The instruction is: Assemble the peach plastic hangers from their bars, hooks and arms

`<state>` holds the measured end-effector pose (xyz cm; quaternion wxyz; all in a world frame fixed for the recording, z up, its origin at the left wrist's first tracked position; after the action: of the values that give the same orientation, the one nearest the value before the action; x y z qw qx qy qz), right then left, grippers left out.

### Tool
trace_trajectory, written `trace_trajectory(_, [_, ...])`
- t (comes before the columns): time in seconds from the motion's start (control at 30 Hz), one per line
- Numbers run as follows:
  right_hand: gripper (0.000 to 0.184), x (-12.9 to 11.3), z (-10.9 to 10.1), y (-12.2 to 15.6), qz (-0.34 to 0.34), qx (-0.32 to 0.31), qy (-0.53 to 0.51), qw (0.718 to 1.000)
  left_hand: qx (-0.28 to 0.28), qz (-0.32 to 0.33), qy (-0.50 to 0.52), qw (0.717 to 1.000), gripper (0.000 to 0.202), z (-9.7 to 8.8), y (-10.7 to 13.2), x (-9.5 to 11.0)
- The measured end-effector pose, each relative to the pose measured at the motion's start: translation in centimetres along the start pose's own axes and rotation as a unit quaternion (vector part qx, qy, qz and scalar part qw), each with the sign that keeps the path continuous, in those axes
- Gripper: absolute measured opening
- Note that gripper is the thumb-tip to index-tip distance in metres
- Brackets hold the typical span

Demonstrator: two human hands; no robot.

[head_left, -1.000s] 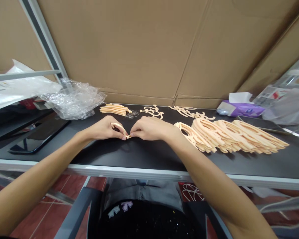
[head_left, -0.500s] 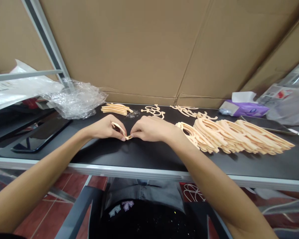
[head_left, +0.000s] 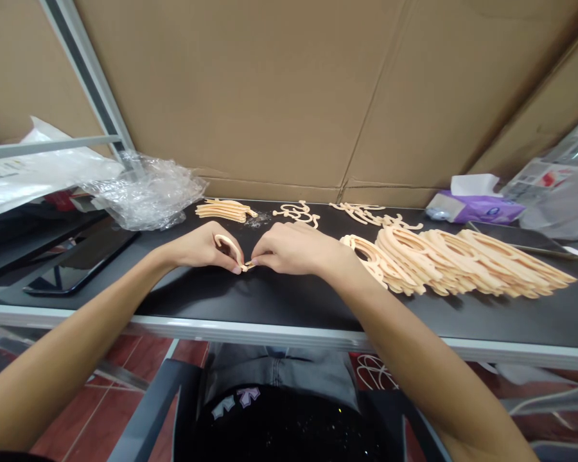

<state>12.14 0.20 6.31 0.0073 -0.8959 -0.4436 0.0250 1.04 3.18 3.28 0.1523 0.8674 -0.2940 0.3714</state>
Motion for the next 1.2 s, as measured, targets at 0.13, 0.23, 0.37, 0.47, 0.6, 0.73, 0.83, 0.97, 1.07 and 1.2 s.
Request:
trace_trajectory(0.13, [0.026, -0.1, 0.0, 0.1, 0.001, -0.003, 0.004, 1.000, 0.002, 0.001, 0.005, 1.000, 0.013, -0.1, 0.0, 0.1])
trace_trajectory(0.23, [0.026, -0.2, -0.1, 0.2, -0.003, 0.000, 0.007, 1.000, 0.000, 0.004, 0.003, 1.000, 0.013, -0.1, 0.0, 0.1])
trace_trajectory(0.37, [0.027, -0.3, 0.0, 0.2, -0.006, -0.002, 0.011, 1.000, -0.001, 0.003, 0.007, 1.000, 0.013, -0.1, 0.0, 0.0])
trace_trajectory(0.47, [0.027, -0.5, 0.1, 0.1, -0.011, -0.007, 0.010, 1.000, -0.004, 0.001, 0.009, 1.000, 0.014, 0.0, 0.0, 0.0])
trace_trajectory(0.6, [0.027, -0.7, 0.1, 0.2, -0.015, -0.010, 0.019, 1.000, -0.011, 0.005, 0.004, 1.000, 0.013, 0.2, 0.0, 0.2])
trace_trajectory(0.73, [0.026, -0.8, 0.2, 0.2, -0.019, -0.015, 0.021, 0.999, -0.002, 0.008, -0.002, 1.000, 0.012, 0.2, 0.2, 0.4])
trace_trajectory(0.83, [0.027, -0.7, 0.2, 0.2, -0.019, -0.015, 0.012, 1.000, 0.014, 0.013, -0.019, 1.000, 0.013, 0.1, 0.4, 0.4])
trace_trajectory(0.97, [0.029, -0.3, 0.4, 0.1, -0.011, -0.008, 0.010, 1.000, 0.051, 0.036, -0.052, 0.997, 0.013, -0.2, 0.5, 0.5])
trace_trajectory(1.07, [0.029, 0.1, 0.6, -0.1, -0.003, -0.002, 0.022, 1.000, 0.087, 0.054, -0.082, 0.991, 0.012, -0.4, 0.5, 0.5])
trace_trajectory(1.2, [0.030, 0.7, 1.1, -0.4, -0.003, -0.003, 0.028, 1.000, 0.129, 0.069, -0.107, 0.983, 0.013, -0.6, 0.5, 0.5])
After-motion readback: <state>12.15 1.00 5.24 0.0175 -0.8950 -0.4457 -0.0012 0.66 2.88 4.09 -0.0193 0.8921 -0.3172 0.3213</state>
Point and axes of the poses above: each hand's wrist, its own y-axis away from the middle knuckle, its own z-axis out of the palm, x = y × z, the point moved 8 cm from there along -y, towards the middle knuckle, and after that the axes turned 5 degrees about -z, right-handed, at the moved point
